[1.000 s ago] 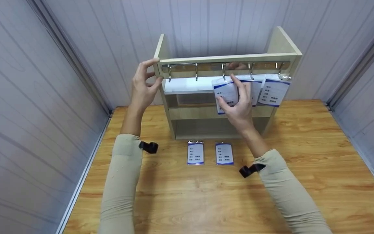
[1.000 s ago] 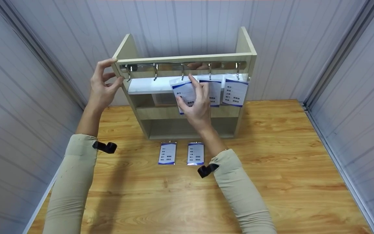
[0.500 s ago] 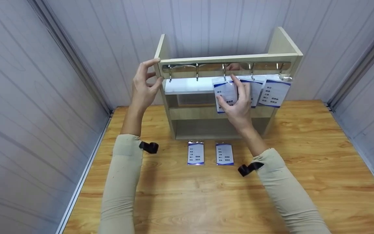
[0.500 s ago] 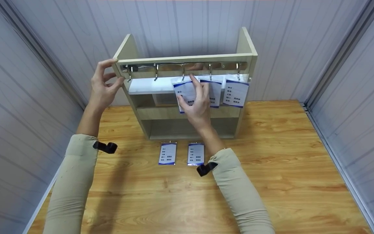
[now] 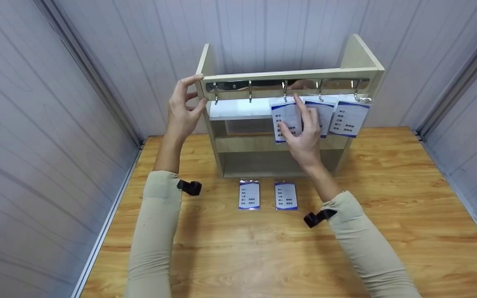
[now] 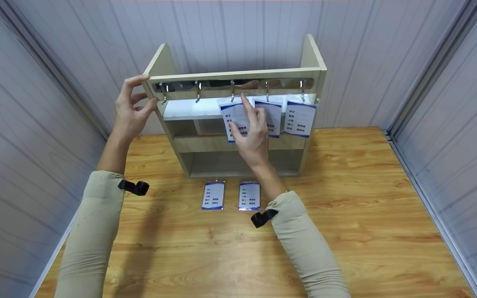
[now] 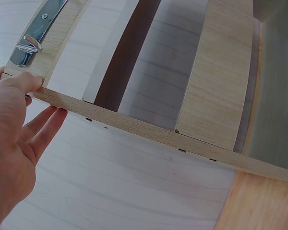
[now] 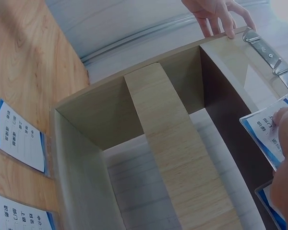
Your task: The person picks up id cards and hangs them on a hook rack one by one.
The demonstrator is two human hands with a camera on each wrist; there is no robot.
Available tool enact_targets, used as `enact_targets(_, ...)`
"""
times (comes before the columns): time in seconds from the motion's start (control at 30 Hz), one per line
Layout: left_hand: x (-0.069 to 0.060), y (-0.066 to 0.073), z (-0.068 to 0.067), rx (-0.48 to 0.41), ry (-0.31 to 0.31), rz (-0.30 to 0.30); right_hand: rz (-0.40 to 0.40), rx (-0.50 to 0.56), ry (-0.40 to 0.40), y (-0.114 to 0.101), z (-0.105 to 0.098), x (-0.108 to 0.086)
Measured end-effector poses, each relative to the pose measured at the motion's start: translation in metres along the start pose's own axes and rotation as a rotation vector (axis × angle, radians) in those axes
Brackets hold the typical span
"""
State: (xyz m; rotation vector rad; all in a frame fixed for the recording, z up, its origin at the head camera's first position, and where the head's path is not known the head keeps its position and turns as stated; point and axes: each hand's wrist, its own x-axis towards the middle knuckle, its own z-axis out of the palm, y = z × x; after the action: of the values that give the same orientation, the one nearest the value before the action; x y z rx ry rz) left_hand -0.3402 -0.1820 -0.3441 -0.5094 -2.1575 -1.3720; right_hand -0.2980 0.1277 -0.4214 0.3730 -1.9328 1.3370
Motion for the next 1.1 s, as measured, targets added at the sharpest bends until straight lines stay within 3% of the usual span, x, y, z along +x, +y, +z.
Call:
enact_targets(0.3,-0.001,0.001,0.0,0.043,-0.005,0.012,-0.022,0.019,-0.019,0.011,-0.002,-0.01)
enact_targets(1.1,0.003,-0.001,0.002,0.01,-0.008,-0.003,-0.011,0.005,-0.06,0.025,-0.012,-0.029)
